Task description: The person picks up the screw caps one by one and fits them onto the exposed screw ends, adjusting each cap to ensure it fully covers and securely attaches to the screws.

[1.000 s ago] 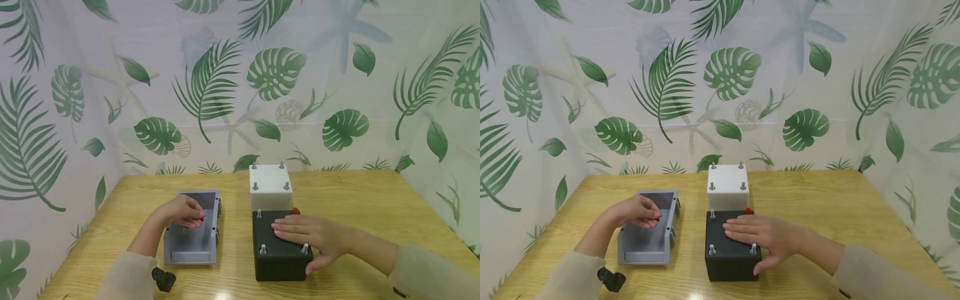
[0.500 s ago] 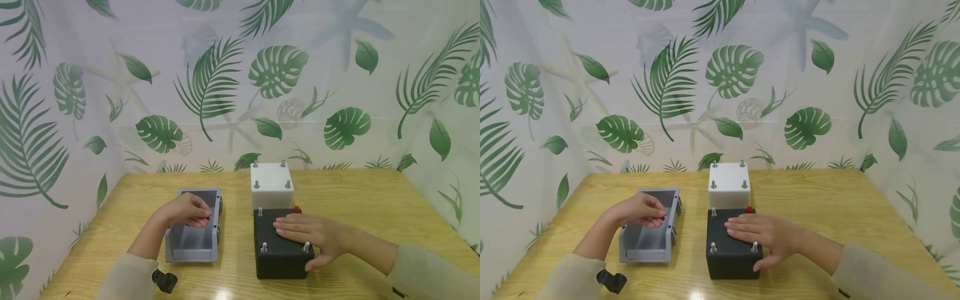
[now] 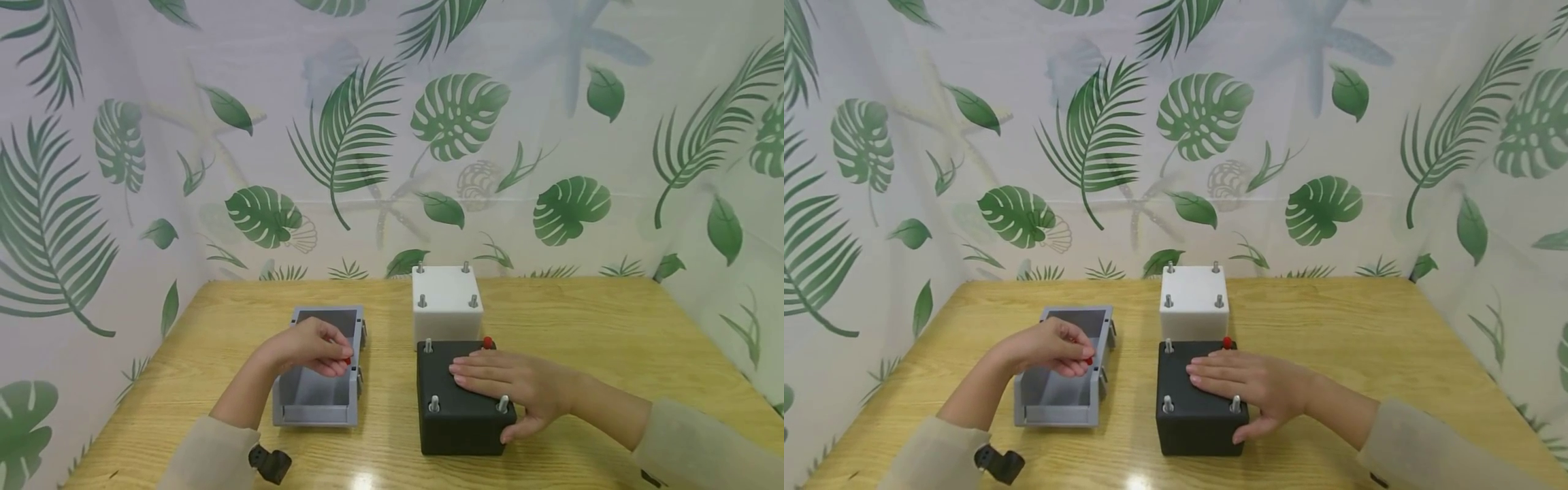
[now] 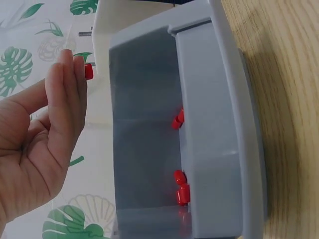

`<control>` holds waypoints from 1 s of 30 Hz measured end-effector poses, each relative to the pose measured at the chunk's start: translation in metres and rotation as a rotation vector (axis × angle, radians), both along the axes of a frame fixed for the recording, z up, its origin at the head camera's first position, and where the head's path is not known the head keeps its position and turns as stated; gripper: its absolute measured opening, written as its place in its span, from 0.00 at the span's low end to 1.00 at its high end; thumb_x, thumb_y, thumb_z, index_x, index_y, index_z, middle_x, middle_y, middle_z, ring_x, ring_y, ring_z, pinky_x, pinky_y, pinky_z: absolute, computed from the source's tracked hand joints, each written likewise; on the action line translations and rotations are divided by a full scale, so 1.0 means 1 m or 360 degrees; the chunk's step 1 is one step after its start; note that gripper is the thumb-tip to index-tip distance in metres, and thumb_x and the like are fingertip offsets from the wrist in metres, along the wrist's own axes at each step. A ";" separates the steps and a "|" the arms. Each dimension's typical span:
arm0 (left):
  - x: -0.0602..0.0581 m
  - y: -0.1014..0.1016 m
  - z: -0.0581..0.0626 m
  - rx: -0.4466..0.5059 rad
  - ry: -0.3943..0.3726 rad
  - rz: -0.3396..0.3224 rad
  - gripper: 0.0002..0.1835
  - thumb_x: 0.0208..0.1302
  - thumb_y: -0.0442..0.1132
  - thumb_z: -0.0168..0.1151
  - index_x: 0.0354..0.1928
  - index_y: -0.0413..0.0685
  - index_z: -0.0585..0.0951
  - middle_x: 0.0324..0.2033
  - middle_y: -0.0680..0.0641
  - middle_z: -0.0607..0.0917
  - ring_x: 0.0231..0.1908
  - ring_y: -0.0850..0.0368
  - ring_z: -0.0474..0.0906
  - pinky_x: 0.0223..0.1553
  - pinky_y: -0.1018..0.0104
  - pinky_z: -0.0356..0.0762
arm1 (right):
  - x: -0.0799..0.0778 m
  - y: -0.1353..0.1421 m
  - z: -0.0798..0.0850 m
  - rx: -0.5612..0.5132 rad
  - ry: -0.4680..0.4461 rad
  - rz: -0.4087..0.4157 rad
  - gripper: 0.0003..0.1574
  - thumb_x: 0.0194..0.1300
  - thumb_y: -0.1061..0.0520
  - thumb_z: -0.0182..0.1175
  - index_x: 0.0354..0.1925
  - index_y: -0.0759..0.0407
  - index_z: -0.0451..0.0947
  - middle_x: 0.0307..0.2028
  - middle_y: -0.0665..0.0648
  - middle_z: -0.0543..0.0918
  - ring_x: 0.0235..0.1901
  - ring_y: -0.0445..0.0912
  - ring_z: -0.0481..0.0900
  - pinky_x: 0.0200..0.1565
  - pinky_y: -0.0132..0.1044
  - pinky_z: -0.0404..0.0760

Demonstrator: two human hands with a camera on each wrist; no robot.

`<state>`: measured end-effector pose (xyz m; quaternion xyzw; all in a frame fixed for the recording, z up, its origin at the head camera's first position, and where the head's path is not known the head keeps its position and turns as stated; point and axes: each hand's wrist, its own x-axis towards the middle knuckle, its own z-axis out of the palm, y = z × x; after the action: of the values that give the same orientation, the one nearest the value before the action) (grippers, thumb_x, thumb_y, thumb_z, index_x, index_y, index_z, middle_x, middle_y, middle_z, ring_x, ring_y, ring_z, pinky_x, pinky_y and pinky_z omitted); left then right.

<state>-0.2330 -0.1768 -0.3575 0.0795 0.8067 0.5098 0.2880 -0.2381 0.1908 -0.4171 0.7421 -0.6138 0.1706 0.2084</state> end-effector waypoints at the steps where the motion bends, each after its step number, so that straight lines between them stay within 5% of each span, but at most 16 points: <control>1: 0.000 0.001 0.001 0.0000 -0.0001 -0.0008 0.09 0.65 0.34 0.59 0.40 0.31 0.79 0.24 0.47 0.84 0.23 0.62 0.82 0.33 0.63 0.85 | 0.000 0.000 0.000 -0.0005 -0.0001 0.0001 0.47 0.68 0.34 0.47 0.59 0.77 0.66 0.59 0.73 0.71 0.62 0.59 0.68 0.69 0.41 0.59; 21: 0.017 0.032 0.022 0.0125 0.0037 -0.0269 0.09 0.64 0.36 0.61 0.40 0.34 0.80 0.25 0.48 0.84 0.25 0.62 0.82 0.31 0.68 0.84 | 0.002 -0.001 0.000 -0.0026 -0.0033 -0.0007 0.47 0.67 0.34 0.48 0.59 0.77 0.66 0.59 0.72 0.72 0.61 0.59 0.69 0.68 0.41 0.61; 30: 0.024 0.044 0.027 0.0136 0.0060 -0.0307 0.08 0.63 0.34 0.61 0.40 0.35 0.81 0.25 0.47 0.84 0.25 0.60 0.82 0.30 0.67 0.84 | 0.003 0.000 -0.001 0.0000 -0.0059 -0.0023 0.47 0.67 0.35 0.49 0.60 0.77 0.65 0.60 0.72 0.70 0.63 0.59 0.67 0.69 0.41 0.60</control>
<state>-0.2088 -0.1324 -0.3305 0.1785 0.7782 0.5120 0.3170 -0.2354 0.1910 -0.4177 0.7344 -0.6229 0.1828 0.1981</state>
